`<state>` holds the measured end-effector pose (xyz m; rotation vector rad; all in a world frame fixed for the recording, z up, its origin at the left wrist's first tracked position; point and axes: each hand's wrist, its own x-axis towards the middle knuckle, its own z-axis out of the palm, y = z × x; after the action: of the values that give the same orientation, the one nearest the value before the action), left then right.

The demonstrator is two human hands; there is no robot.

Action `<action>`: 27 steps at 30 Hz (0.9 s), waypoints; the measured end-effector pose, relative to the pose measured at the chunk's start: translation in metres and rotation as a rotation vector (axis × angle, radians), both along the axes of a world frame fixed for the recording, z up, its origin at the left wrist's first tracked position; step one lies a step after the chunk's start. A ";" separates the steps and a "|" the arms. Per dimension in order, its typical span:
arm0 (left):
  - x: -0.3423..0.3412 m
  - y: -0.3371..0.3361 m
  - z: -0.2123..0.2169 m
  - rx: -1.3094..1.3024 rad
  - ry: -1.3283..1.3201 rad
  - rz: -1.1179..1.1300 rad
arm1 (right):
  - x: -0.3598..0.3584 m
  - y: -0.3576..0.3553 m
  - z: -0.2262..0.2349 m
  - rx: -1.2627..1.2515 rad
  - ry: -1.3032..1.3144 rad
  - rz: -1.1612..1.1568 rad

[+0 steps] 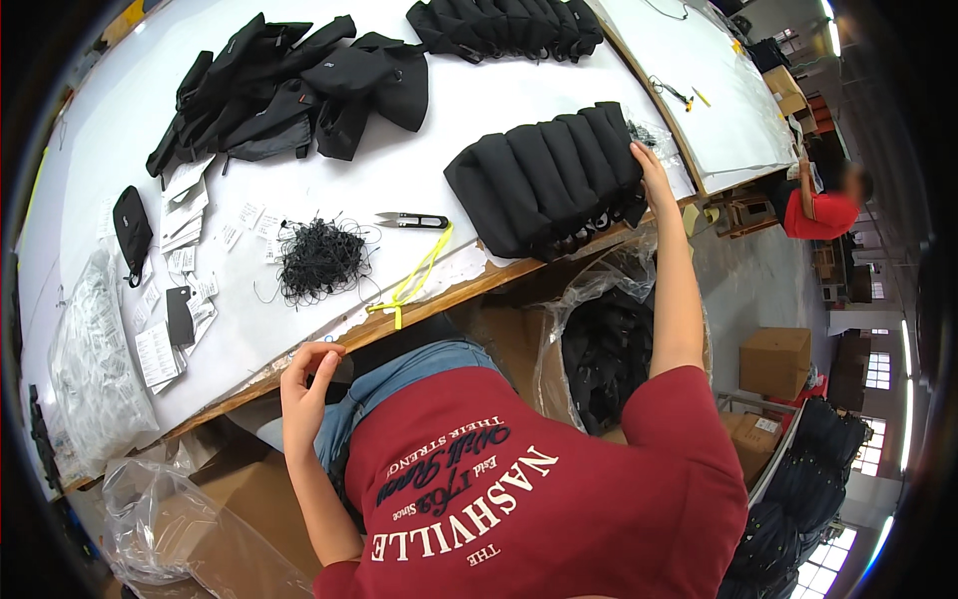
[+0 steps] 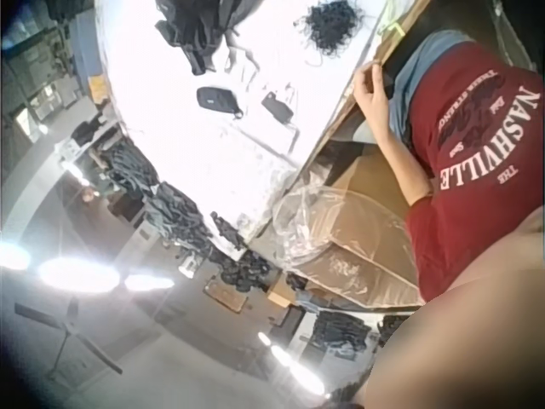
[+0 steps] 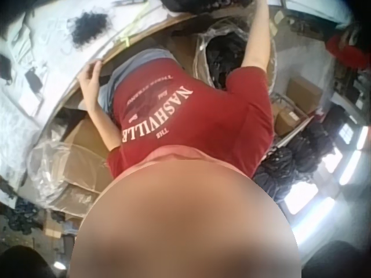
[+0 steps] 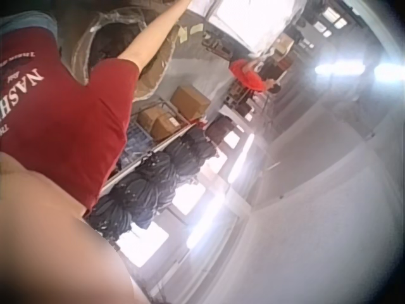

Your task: The recorder is inspecting and trimming small black fabric pouches or cases, possibly for electronics or eyewear, removing excess threads and checking tags.

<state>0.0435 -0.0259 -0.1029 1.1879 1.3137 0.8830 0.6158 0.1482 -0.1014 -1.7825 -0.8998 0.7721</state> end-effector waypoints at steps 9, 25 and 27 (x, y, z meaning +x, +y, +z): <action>0.005 -0.003 -0.004 -0.019 -0.070 -0.004 | 0.026 -0.010 0.018 -0.261 0.038 0.082; 0.019 -0.010 -0.014 -0.112 -0.249 -0.042 | -0.035 -0.004 -0.013 -0.007 0.053 0.042; 0.025 -0.009 -0.011 -0.089 -0.219 -0.052 | -0.071 -0.002 -0.002 0.007 0.000 0.044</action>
<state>0.0687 -0.0346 -0.1143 1.0208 1.1284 0.8816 0.5444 0.1467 -0.1038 -1.7620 -0.9429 0.7960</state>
